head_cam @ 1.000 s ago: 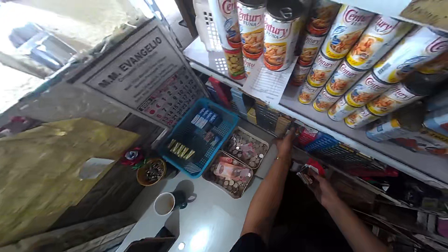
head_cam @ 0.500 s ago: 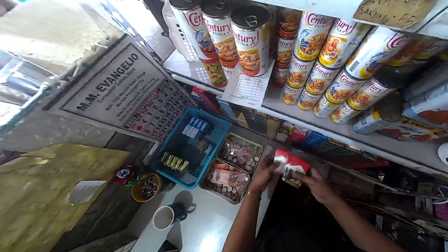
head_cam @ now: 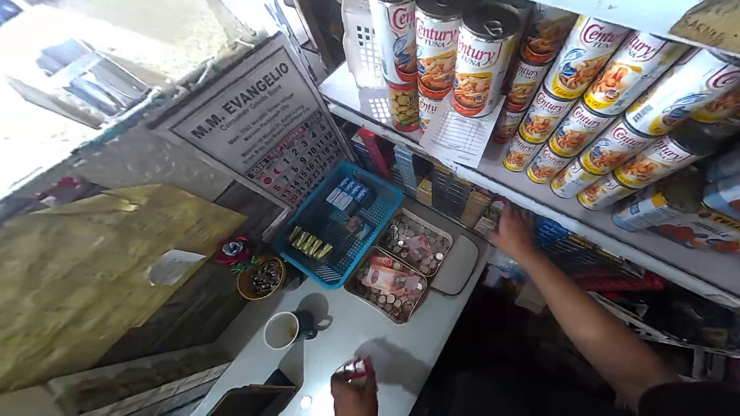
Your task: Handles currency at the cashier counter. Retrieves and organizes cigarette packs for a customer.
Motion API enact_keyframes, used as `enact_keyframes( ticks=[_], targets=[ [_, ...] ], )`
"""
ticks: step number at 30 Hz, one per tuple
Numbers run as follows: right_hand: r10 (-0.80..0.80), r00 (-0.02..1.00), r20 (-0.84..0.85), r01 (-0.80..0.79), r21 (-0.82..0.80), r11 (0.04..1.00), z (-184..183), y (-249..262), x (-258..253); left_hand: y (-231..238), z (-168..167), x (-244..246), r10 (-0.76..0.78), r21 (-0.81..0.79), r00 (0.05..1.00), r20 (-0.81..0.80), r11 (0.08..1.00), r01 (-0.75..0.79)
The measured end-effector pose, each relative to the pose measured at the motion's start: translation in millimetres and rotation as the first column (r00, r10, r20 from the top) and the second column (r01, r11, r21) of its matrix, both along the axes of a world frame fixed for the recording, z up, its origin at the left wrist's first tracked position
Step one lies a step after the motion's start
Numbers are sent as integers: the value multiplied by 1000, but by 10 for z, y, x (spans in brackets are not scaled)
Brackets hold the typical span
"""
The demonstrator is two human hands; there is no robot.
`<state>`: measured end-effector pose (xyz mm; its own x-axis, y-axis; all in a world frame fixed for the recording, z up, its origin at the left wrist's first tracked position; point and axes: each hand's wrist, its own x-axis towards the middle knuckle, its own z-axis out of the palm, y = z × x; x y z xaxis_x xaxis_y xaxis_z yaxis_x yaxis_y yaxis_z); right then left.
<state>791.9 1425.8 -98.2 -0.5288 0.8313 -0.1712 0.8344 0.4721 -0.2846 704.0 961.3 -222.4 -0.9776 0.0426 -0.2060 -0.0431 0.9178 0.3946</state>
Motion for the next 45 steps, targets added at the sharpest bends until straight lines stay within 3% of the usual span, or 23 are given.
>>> enact_keyframes(
  ticks=[2, 4, 8, 10, 12, 15, 18, 20, 22, 26, 28, 29, 31, 33, 34, 36, 39, 45],
  targets=[
    [-52, 996, 75, 59, -91, 994, 49, 210, -149, -256, -262, -2, 100, -106, 994, 37, 990, -95],
    [-67, 998, 3, 67, -210, 975, 33, 353, -243, -354, -354, 3, 120, -140, 993, 5, 983, -118],
    [-47, 978, -204, -18, -303, 953, -199, 572, -347, -122, -221, -84, 35, -35, 988, -148, 999, -41],
    [-49, 969, -243, -31, -314, 949, -353, 662, -362, 119, -59, -143, -18, 48, 988, -156, 998, 26],
    [-53, 973, -226, -19, -302, 953, -271, 621, -361, 385, 89, -207, -96, 141, 982, -162, 983, 119],
    [-31, 947, -319, -35, -198, 980, -155, 457, -286, 865, 338, -251, -256, 333, 958, -128, 899, 285],
    [-9, 954, -300, -15, -75, 997, -210, 241, -167, 1419, 590, -258, -414, 606, 907, -81, 702, 374],
    [-3, 967, -255, -4, -26, 1000, -204, 9, -83, 1781, 732, -282, -502, 770, 865, 29, 563, 301],
    [79, 963, -257, -76, 20, 997, -168, -272, -5, 2121, 824, -316, -552, 865, 808, 207, 489, 113],
    [322, 904, -282, -338, -8, 941, -64, -905, 104, 2428, 876, -397, -681, 900, 603, 414, 403, -163],
    [407, 879, -248, -445, -121, 888, -36, -1068, 112, 2326, 856, -363, -690, 896, 583, 429, 408, -177],
    [437, 876, -205, -473, -184, 862, -8, -1064, 98, 2198, 813, -319, -657, 883, 619, 430, 450, -135],
    [452, 882, -138, -472, -250, 845, 37, -910, 56, 1802, 658, -185, -528, 765, 766, 366, 640, 75],
    [412, 906, -95, -423, -219, 879, 59, -650, 23, 1337, 436, 16, -412, 441, 898, 155, 842, 311],
    [377, 922, -90, -387, -181, 904, 64, -521, 3, 1127, 334, 119, -384, 262, 923, 25, 893, 365],
    [304, 946, -113, -316, -109, 942, 72, -334, -32, 756, 155, 289, -342, 23, 930, -136, 937, 348],
    [266, 945, -192, -283, -64, 957, 79, -270, -61, 412, -89, 413, -237, -76, 957, -166, 971, 227],
    [330, 896, -298, -377, -117, 919, -110, -601, -72, 209, -648, 483, -285, -271, 944, -165, 934, 234]
  ],
)
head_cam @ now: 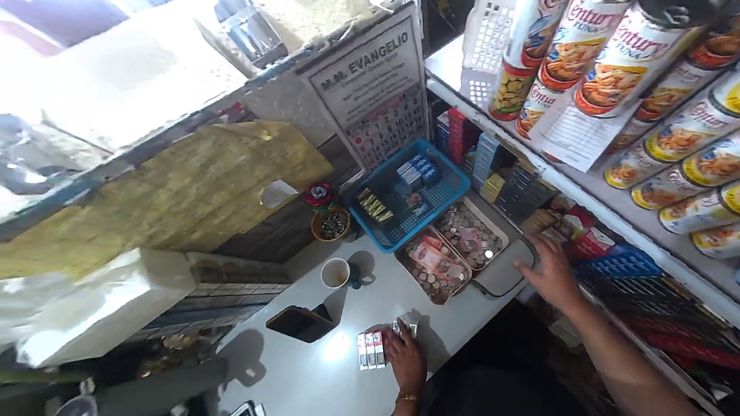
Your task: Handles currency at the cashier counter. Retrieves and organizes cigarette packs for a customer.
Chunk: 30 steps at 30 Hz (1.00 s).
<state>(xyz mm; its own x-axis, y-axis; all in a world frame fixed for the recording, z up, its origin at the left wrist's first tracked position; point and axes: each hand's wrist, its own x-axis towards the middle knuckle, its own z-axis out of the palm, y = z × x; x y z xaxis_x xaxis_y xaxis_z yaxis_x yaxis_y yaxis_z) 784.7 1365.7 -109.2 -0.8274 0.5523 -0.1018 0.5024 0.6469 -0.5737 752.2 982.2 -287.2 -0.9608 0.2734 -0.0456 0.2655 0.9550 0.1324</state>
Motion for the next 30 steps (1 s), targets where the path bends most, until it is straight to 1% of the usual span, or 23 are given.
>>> enact_keyframes(
  ticks=[2, 4, 7, 8, 9, 11, 12, 13, 14, 16, 18, 20, 21, 22, 24, 25, 26, 27, 28, 29, 30],
  targets=[
    [11, 1000, -19, -11, -3, 1000, -70, -80, 59, 122, 147, -101, -40, 87, 999, -20, 995, 42],
    [16, 999, -32, -17, -30, 999, -92, -150, 127, 385, 447, -364, -94, 235, 993, -70, 966, 108],
    [27, 999, -18, -29, -109, 994, -91, -229, 244, 1084, 886, -1076, -157, 416, 985, -68, 893, 171],
    [34, 999, -1, -34, -134, 990, -89, -249, 273, 1373, 987, -1381, -153, 442, 988, -27, 885, 149],
    [49, 999, 15, -46, -157, 987, -94, -270, 294, 1660, 1052, -1694, -121, 447, 992, 48, 890, 87],
    [95, 994, 44, -85, -198, 977, -119, -313, 329, 2206, 1009, -2280, 30, 422, 981, 194, 900, -111],
    [120, 992, 42, -109, -206, 972, -136, -340, 348, 2441, 937, -2532, 120, 374, 955, 271, 901, -220],
    [147, 989, 30, -138, -202, 970, -156, -369, 369, 2629, 844, -2750, 192, 311, 928, 319, 904, -294],
    [172, 985, 8, -168, -187, 968, -181, -395, 388, 2774, 756, -2929, 239, 253, 906, 349, 907, -337],
    [229, 973, 5, -223, -192, 956, -194, -407, 421, 2958, 613, -3186, 282, 150, 879, 385, 920, -361],
    [264, 965, 4, -257, -204, 945, -200, -395, 455, 2953, 533, -3309, 279, 76, 865, 417, 937, -340],
    [244, 969, -33, -245, -219, 944, -236, -348, 477, 2840, 519, -3346, 245, 51, 851, 465, 952, -302],
    [219, 975, -48, -224, -246, 943, -250, -318, 470, 2757, 567, -3321, 225, 53, 849, 479, 957, -284],
    [184, 981, -57, -193, -286, 939, -255, -288, 442, 2675, 683, -3253, 203, 89, 857, 473, 957, -276],
    [96, 993, -74, -116, -362, 925, -246, -248, 326, 2549, 1128, -2973, 115, 238, 896, 428, 942, -235],
    [50, 994, -101, -85, -384, 920, -232, -234, 250, 2510, 1375, -2773, 28, 333, 909, 417, 925, -181],
    [10, 987, -161, -73, -384, 920, -207, -233, 172, 2483, 1588, -2540, -104, 444, 898, 427, 890, -108],
    [-12, 972, -237, -79, -371, 925, -175, -229, 86, 2484, 1771, -2296, -268, 550, 838, 475, 834, -44],
    [-23, 951, -309, -95, -361, 928, -144, -213, -10, 2516, 1891, -2074, -445, 636, 727, 523, 772, 15],
    [-30, 927, -373, -108, -343, 933, -120, -196, -101, 2578, 1962, -1888, -603, 710, 575, 553, 702, 53],
    [-39, 904, -427, -110, -320, 941, -106, -175, -176, 2661, 2006, -1745, -718, 766, 417, 557, 639, 77]
  ],
)
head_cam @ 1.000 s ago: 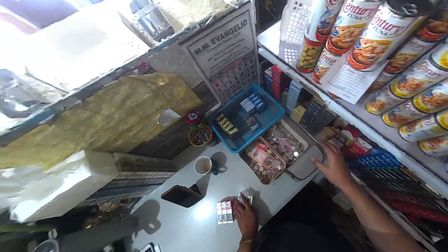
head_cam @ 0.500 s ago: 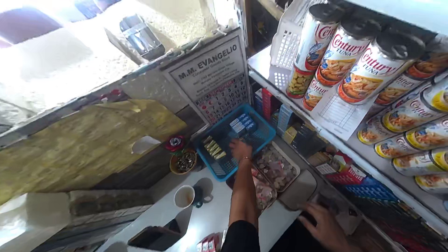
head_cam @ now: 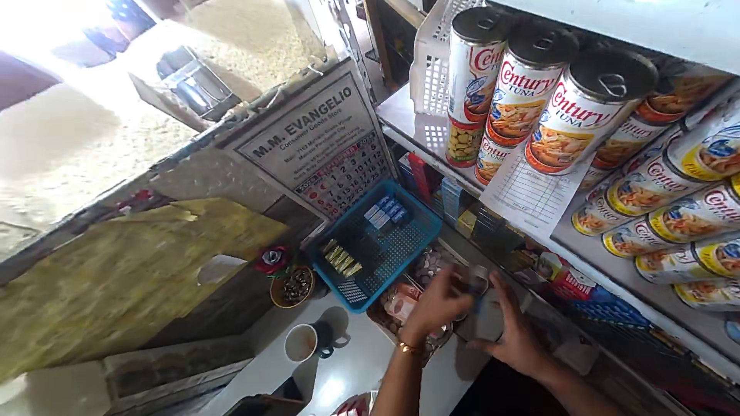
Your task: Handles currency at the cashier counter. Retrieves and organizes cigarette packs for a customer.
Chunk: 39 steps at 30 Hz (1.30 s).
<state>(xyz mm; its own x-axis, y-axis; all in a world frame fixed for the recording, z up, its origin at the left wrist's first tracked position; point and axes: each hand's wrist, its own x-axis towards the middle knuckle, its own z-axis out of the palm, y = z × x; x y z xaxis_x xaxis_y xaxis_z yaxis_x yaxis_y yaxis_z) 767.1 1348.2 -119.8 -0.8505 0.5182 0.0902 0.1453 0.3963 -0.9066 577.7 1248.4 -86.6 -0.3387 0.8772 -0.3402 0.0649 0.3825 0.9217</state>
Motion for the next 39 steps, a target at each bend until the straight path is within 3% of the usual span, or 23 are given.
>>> enact_keyframes(
  ticks=[2, 3, 6, 8, 10, 13, 17, 25, 33, 39],
  targets=[
    [-75, 995, -68, 74, -25, 997, 9, 56, -87, 202, 28, 102, -206, 74, 976, 66, 977, 201],
    [-133, 989, -63, 130, -48, 990, 9, 87, -88, 312, 26, 63, -219, 78, 975, 27, 973, 216],
    [-246, 968, 50, 250, -79, 965, -86, 162, 76, 702, -63, -267, -45, 105, 994, -103, 993, 56],
    [-228, 965, 129, 240, -83, 967, -157, 180, 242, 972, -207, -469, 49, 185, 999, -13, 982, -46],
    [-190, 968, 162, 205, -77, 976, -201, 169, 397, 1202, -242, -593, 49, 221, 996, 76, 973, -65],
    [-140, 981, 133, 152, -87, 985, -258, 137, 593, 1416, -197, -723, -58, 181, 997, 44, 982, 49],
    [-35, 998, 59, 44, -161, 986, -211, 200, 714, 1443, 66, -718, -116, 119, 993, 35, 987, 112],
    [49, 994, 94, -30, -195, 980, -190, 244, 713, 1446, 189, -649, 46, -22, 996, 70, 999, -44],
    [110, 983, 148, -80, -195, 978, -172, 199, 714, 1394, 129, -650, -2, 161, 992, 127, 987, -19],
    [106, 984, 142, -78, -191, 979, -188, 191, 725, 1412, 110, -677, -10, 134, 989, 149, 991, -10]
  ],
)
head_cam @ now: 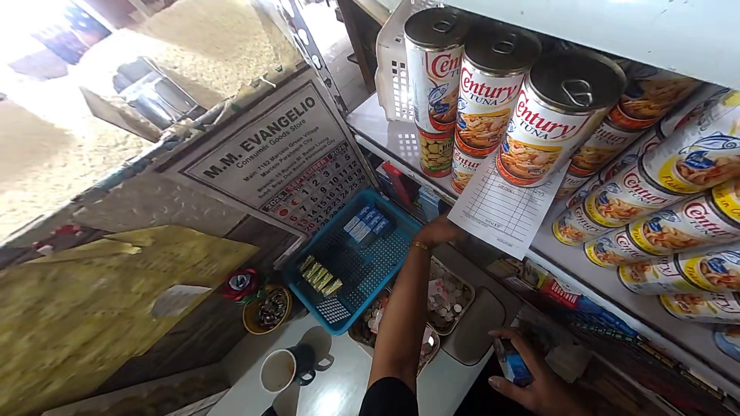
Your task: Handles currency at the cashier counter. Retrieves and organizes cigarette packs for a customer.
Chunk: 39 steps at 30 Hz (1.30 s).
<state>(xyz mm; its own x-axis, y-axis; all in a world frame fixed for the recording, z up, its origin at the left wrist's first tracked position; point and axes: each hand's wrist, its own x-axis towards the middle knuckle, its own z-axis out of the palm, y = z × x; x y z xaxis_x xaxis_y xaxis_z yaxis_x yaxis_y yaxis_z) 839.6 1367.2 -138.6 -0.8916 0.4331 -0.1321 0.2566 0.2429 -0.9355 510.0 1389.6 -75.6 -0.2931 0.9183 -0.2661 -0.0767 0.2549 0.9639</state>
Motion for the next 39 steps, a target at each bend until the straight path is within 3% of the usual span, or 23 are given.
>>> enact_keyframes(
  ticks=[13, 22, 25, 28, 30, 34, 36, 39],
  targets=[
    [-5, 1000, -1, 5, -21, 1000, -19, -20, 24, -12, 12, -15, -13, 39, 1000, -4, 999, 13],
    [-1, 1000, 27, 2, -41, 999, 6, -30, 10, -83, -361, -167, -171, 61, 985, 2, 984, 170],
    [22, 999, 35, -21, -44, 999, 28, -51, -5, -173, -445, -185, -204, 66, 976, 75, 978, 199],
    [36, 999, -2, -36, -19, 999, 30, -77, -21, -418, -543, -27, -66, 100, 995, 76, 993, 59],
    [25, 999, -28, -26, -11, 1000, 23, -93, -43, -579, -547, 225, 155, 87, 986, 65, 983, -160],
    [-47, 999, 2, 47, -77, 996, 37, -216, -104, -458, -429, 788, 576, -34, 771, 273, 806, -591],
    [-123, 991, 53, 128, -110, 986, 82, -308, -170, -324, -442, 869, 639, -62, 673, 373, 741, -669],
    [-171, 983, 59, 181, -251, 951, 134, -422, -232, -431, -421, 894, 673, -90, 613, 414, 701, -708]
  ],
)
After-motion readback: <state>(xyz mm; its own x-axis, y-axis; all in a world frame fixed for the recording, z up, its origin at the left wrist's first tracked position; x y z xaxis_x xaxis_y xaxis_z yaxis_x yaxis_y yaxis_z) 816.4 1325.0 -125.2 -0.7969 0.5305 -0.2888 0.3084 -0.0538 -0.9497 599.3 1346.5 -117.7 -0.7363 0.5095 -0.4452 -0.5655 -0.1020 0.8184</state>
